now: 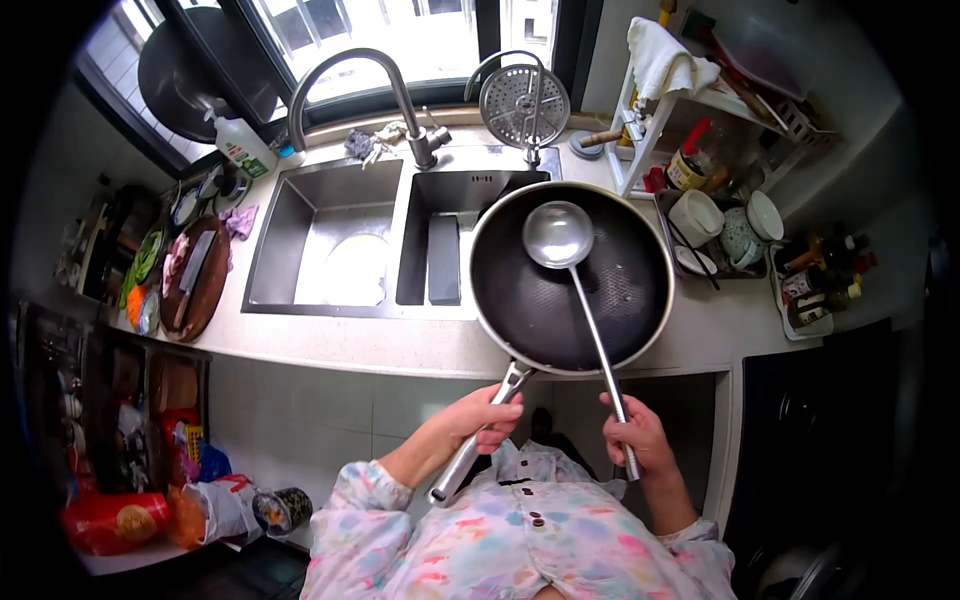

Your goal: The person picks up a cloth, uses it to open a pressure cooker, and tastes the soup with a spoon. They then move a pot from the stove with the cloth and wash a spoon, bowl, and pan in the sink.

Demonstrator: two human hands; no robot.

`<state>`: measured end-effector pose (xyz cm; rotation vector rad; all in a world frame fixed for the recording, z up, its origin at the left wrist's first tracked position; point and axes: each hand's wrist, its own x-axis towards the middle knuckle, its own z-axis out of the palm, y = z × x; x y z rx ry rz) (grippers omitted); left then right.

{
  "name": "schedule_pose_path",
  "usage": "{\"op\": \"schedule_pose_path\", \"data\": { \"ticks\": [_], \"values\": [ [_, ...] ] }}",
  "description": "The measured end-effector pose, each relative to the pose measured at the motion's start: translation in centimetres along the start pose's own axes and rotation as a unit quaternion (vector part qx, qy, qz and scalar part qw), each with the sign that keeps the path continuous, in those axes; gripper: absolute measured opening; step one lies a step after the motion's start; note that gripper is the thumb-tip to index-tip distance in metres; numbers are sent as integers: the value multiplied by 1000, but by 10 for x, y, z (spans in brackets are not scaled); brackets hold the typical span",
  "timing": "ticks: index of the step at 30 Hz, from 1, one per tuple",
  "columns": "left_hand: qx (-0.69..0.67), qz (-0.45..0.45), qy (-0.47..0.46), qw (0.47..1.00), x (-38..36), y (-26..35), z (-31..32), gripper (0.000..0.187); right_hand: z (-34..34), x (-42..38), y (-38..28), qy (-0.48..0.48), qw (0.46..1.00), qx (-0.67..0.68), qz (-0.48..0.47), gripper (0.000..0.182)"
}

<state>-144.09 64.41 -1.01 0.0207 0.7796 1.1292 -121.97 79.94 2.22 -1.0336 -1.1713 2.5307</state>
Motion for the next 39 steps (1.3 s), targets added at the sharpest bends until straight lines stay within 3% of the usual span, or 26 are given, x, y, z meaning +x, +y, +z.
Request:
{"op": "schedule_pose_path", "data": {
  "ticks": [4, 6, 7, 10, 12, 14, 18, 19, 23, 26, 30, 31, 32, 34, 35, 36, 37, 39],
  "values": [
    [-18, 25, 37, 999, -25, 10, -21, 23, 34, 37, 10, -45, 998, -49, 21, 39],
    [-31, 52, 50, 997, -23, 13, -31, 23, 47, 60, 15, -64, 984, -164, 17, 29],
    [-37, 65, 55, 996, -23, 15, -35, 23, 47, 72, 7, -65, 945, -319, 14, 21],
    [-50, 88, 76, 992, -17, 21, -45, 23, 35, 123, -37, 4, 943, -313, -109, 20],
    [-69, 111, 97, 987, -5, 23, -48, 23, 43, 180, -79, 77, 902, -333, -264, 21],
    [-114, 116, 88, 983, 3, 23, -52, 22, 25, 275, -110, 73, 876, -359, -314, 23],
    [-128, 150, 86, 977, 22, 20, -58, 22, 2, 450, -129, 93, 769, -527, -349, 48],
    [-142, 161, 73, 974, 28, 19, -60, 22, 13, 465, -134, 58, 798, -522, -296, 55],
    [-183, 184, 53, 964, 47, 16, -64, 19, 20, 489, -134, 74, 806, -522, -271, 50],
    [-172, 187, 62, 965, 60, 14, -71, 19, 56, 460, -143, 52, 637, -725, -255, 48],
    [-151, 192, 72, 967, 55, 17, -70, 18, 59, 462, -116, 90, 444, -823, -342, 52],
    [-152, 191, 75, 967, 57, 15, -72, 18, 54, 467, -114, 84, 487, -805, -328, 54],
    [-153, 186, 77, 967, 59, 13, -76, 18, 46, 469, -114, 74, 484, -787, -375, 48],
    [-150, 184, 89, 967, 63, 13, -82, 20, 71, 406, -125, 18, 616, -729, -299, 42],
    [-151, 182, 97, 967, 62, 13, -83, 22, 57, 386, -109, 20, 654, -645, -395, 36],
    [-152, 176, 103, 967, 62, 12, -82, 23, 68, 340, -109, 30, 686, -652, -323, 35],
    [-149, 173, 92, 969, 62, 12, -83, 23, 61, 307, -95, 31, 663, -660, -352, 34],
    [-144, 169, 89, 971, 60, 17, -84, 22, 64, 235, -73, 27, 662, -696, -277, 38]
  ]
}}
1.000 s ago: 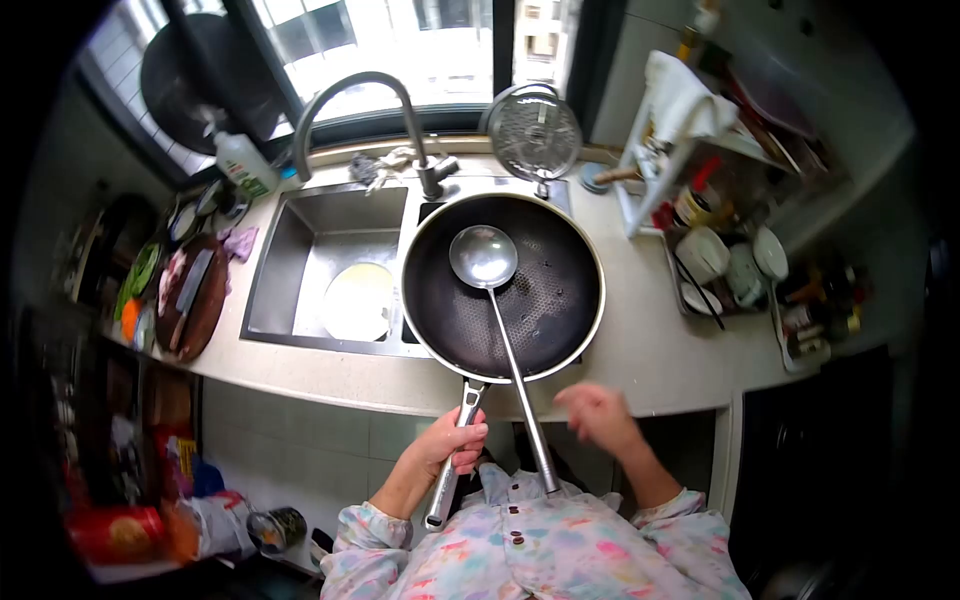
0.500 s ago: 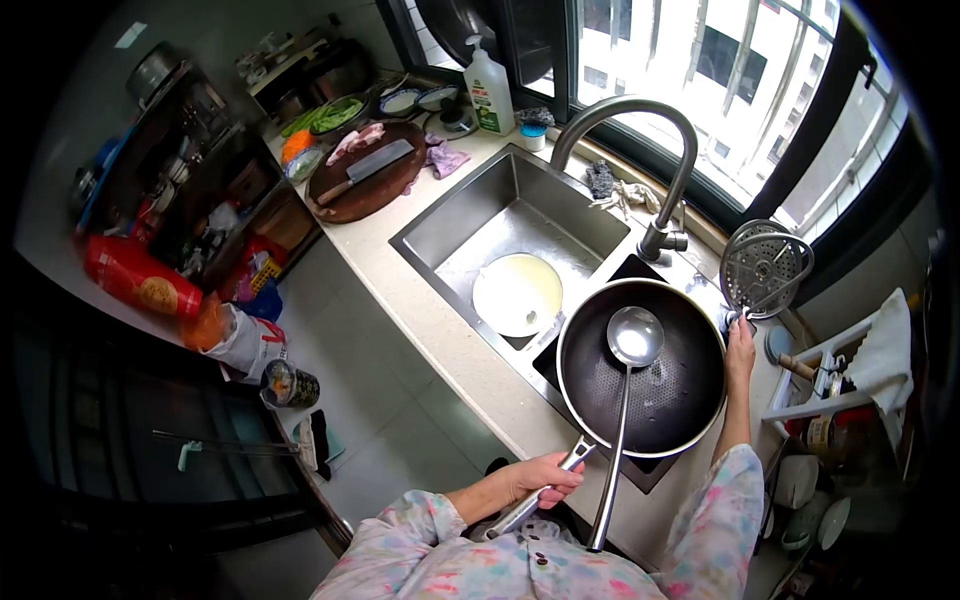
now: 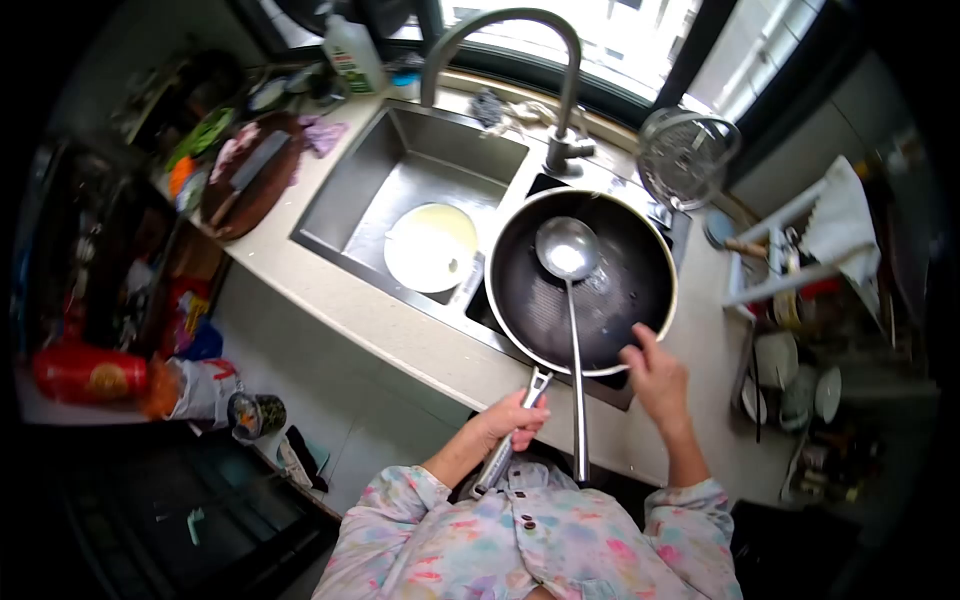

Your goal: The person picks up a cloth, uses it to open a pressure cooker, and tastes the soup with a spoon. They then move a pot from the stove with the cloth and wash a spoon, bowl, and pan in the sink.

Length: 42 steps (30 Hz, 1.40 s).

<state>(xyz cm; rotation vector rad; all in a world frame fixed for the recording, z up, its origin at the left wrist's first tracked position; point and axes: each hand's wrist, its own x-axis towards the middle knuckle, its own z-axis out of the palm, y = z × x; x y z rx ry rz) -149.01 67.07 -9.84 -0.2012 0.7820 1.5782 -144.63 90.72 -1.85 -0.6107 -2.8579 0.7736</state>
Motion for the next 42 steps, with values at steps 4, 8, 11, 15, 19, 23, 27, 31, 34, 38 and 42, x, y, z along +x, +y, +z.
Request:
{"op": "schedule_pose_path", "data": {
  "ticks": [4, 8, 11, 15, 19, 23, 27, 31, 34, 38, 42],
  "values": [
    [27, 9, 0, 1000, 0, 2, -5, 22, 46, -83, -9, -203, 912, 338, 113, 78],
    [52, 19, -4, 998, 2, 3, -7, 23, 62, -93, -48, -174, 719, 615, 275, 78],
    [58, 27, -17, 998, 4, 1, -13, 23, 42, -93, -34, -128, 776, 568, 242, 71],
    [62, 23, -16, 998, 4, 2, -15, 23, 6, -116, 6, -77, 986, 107, 100, 64],
    [54, 31, -28, 998, 3, 0, -16, 23, -48, -137, -3, -113, 990, -49, 60, 60],
    [51, 35, -38, 997, 7, -2, -18, 24, -65, -152, -39, -219, 973, 11, 71, 60],
    [58, 43, -31, 997, 5, -1, -20, 24, -63, -152, -41, -182, 981, -28, 55, 62],
    [57, 39, -31, 997, 5, -2, -18, 24, -70, -152, -44, -215, 974, -9, 74, 61],
    [58, 42, -24, 997, 5, -1, -19, 24, -76, -154, -40, -218, 971, 16, 93, 60],
    [64, 37, -18, 997, 5, -1, -18, 24, -92, -146, -33, -212, 971, -61, 91, 61],
    [62, 41, -11, 997, 5, -2, -16, 23, -135, -146, -46, -211, 965, -148, 49, 62]
  ]
}}
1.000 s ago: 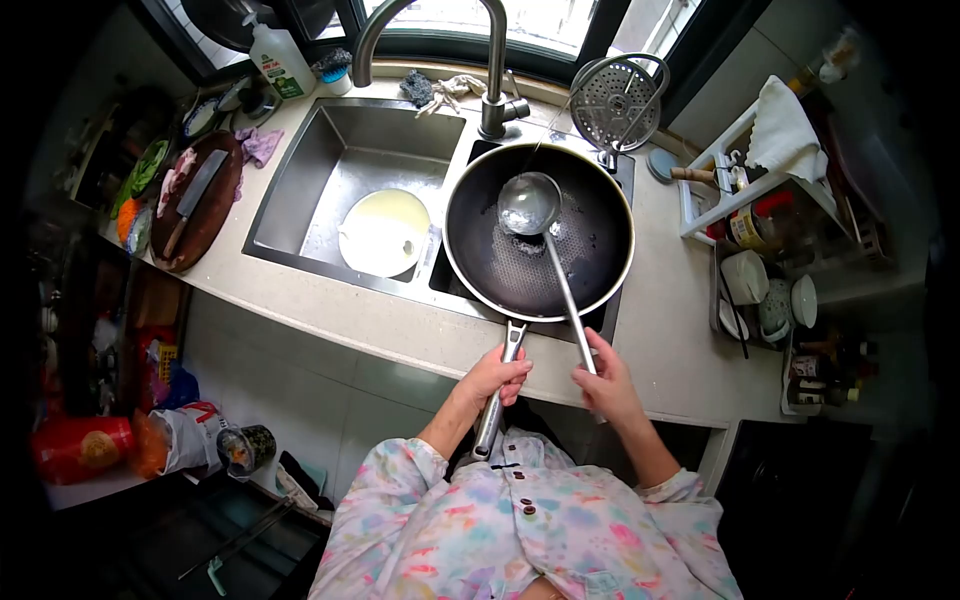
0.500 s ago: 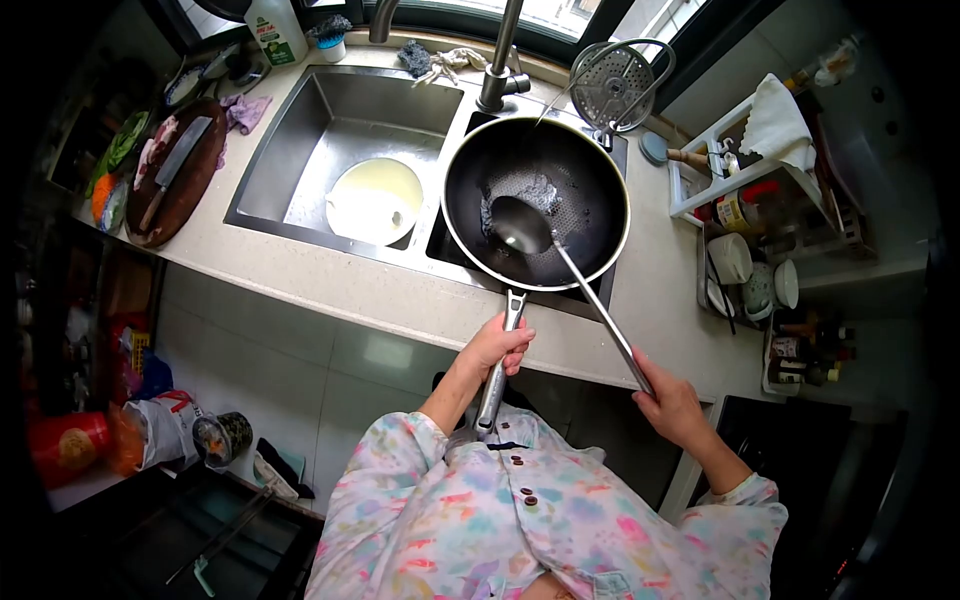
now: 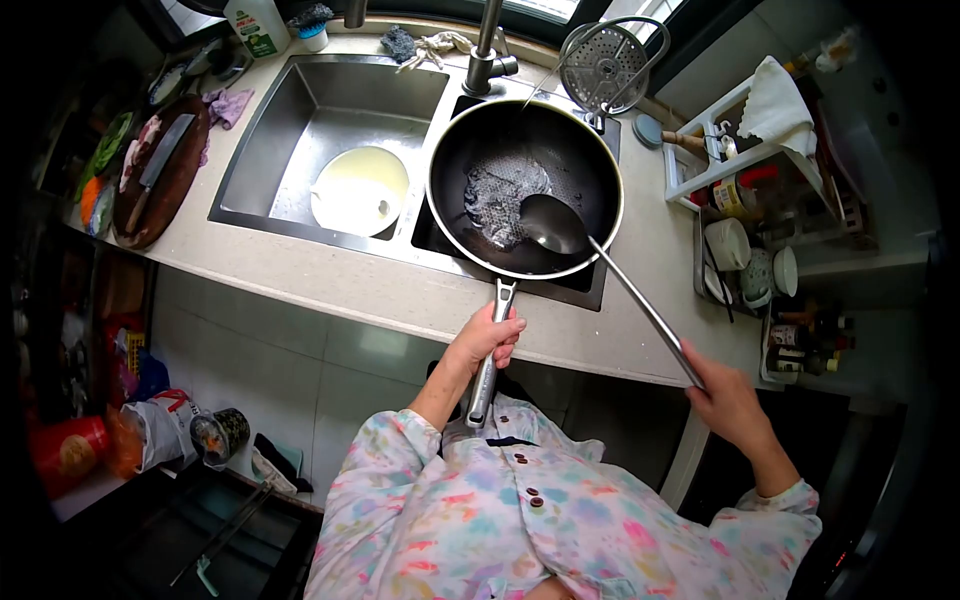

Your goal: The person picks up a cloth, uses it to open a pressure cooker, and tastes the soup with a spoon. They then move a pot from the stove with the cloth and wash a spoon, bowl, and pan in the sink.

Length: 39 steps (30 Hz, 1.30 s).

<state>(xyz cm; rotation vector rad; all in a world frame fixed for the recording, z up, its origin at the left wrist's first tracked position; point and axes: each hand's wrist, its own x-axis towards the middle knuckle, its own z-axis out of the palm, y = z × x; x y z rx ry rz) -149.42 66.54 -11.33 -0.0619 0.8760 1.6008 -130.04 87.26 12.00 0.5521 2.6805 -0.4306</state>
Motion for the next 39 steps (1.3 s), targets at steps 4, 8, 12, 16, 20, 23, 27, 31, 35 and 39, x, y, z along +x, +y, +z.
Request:
{"op": "schedule_pose_path", "data": {
  "ticks": [4, 8, 12, 16, 20, 23, 27, 31, 35, 39],
  "values": [
    [9, 3, 9, 1000, -2, 3, 4, 22, -35, -14, -16, -57, 998, 31, 28, 60],
    [17, 6, 22, 1000, -1, 3, 8, 21, -49, 4, -34, -204, 936, 212, 196, 60],
    [32, 19, 27, 999, -2, 6, 9, 22, -24, 23, -3, -65, 989, 123, 51, 62],
    [22, 11, 33, 999, -1, 5, 8, 22, -42, 17, 11, -64, 995, 79, 17, 61],
    [23, 7, 34, 999, 0, 6, 10, 23, -59, 31, -8, -202, 941, 239, 132, 59],
    [36, 8, 40, 999, 0, 6, 9, 23, -60, 47, -5, -200, 936, 254, 142, 59],
    [16, 5, 41, 999, 1, 4, 8, 23, -50, 40, 13, -90, 989, 116, 35, 61],
    [32, 0, 56, 998, 0, 7, 10, 21, -58, 36, 9, -165, 963, 187, 99, 62],
    [46, -4, 73, 996, -3, 14, 17, 23, -51, 46, 21, -161, 957, 238, 45, 61],
    [66, -11, 88, 994, -11, 24, 21, 23, -10, 73, 27, -57, 968, 233, 71, 57]
  ]
}}
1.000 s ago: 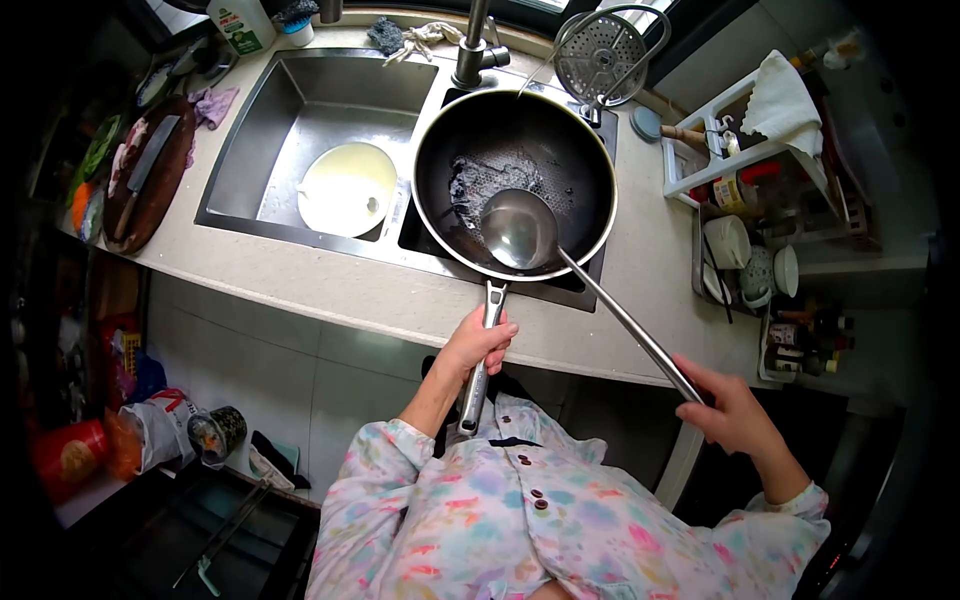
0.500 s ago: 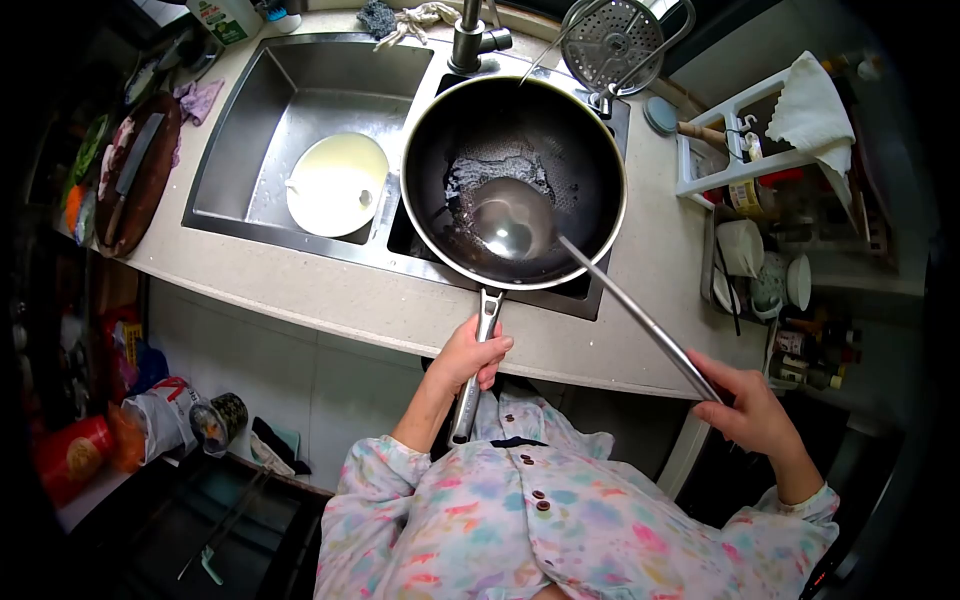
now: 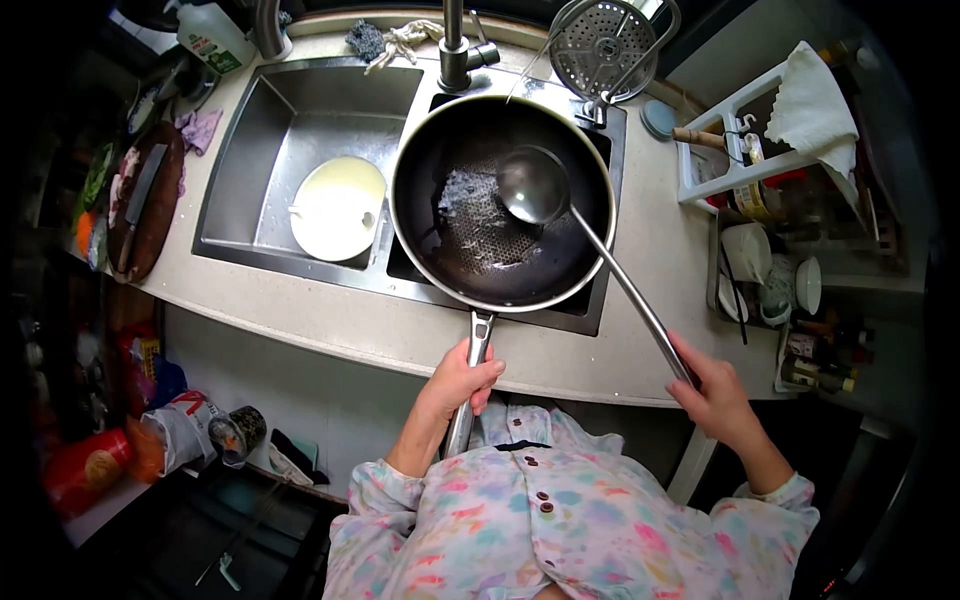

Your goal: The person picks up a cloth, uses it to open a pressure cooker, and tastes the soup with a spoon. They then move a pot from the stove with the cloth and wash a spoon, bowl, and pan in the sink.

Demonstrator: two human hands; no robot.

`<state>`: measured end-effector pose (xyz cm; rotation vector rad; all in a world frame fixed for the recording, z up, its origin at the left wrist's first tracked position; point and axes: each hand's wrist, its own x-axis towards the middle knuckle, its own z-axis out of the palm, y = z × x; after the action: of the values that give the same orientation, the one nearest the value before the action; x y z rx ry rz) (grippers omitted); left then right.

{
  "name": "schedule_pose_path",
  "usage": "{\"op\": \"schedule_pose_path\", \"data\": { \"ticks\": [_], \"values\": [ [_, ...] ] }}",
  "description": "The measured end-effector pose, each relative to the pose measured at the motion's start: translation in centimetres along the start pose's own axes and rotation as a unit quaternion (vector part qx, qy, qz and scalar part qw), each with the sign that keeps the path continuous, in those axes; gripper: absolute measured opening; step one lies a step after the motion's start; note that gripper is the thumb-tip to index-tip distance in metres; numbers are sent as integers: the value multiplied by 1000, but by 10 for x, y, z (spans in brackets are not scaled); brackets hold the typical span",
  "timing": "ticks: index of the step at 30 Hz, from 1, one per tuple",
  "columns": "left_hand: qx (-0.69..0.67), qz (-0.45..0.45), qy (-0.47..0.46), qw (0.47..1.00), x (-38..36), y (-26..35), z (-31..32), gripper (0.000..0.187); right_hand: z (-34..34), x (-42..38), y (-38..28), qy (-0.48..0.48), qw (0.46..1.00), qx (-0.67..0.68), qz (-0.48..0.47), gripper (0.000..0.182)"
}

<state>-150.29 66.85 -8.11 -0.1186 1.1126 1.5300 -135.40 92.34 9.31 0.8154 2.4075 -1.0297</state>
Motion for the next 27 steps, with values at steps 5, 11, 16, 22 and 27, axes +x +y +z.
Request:
{"op": "schedule_pose_path", "data": {
  "ticks": [5, 11, 16, 22, 27],
  "values": [
    [45, -8, 30, 998, -15, 19, 2, 22, 52, 50, 32, 70, 995, 68, -26, 55],
    [72, -18, 87, 993, -38, 32, 8, 21, 71, 59, 44, 134, 984, -57, -105, 58],
    [45, -16, 98, 994, -61, 38, 3, 20, 72, 53, 52, 113, 978, 109, -136, 56],
    [-49, 1, 80, 996, -89, 39, -10, 19, 99, 51, -3, -92, 903, 416, -59, 47],
    [-91, 38, 56, 994, -91, 23, -29, 19, 133, 128, 14, 125, 949, 246, -150, 25]
  ]
}}
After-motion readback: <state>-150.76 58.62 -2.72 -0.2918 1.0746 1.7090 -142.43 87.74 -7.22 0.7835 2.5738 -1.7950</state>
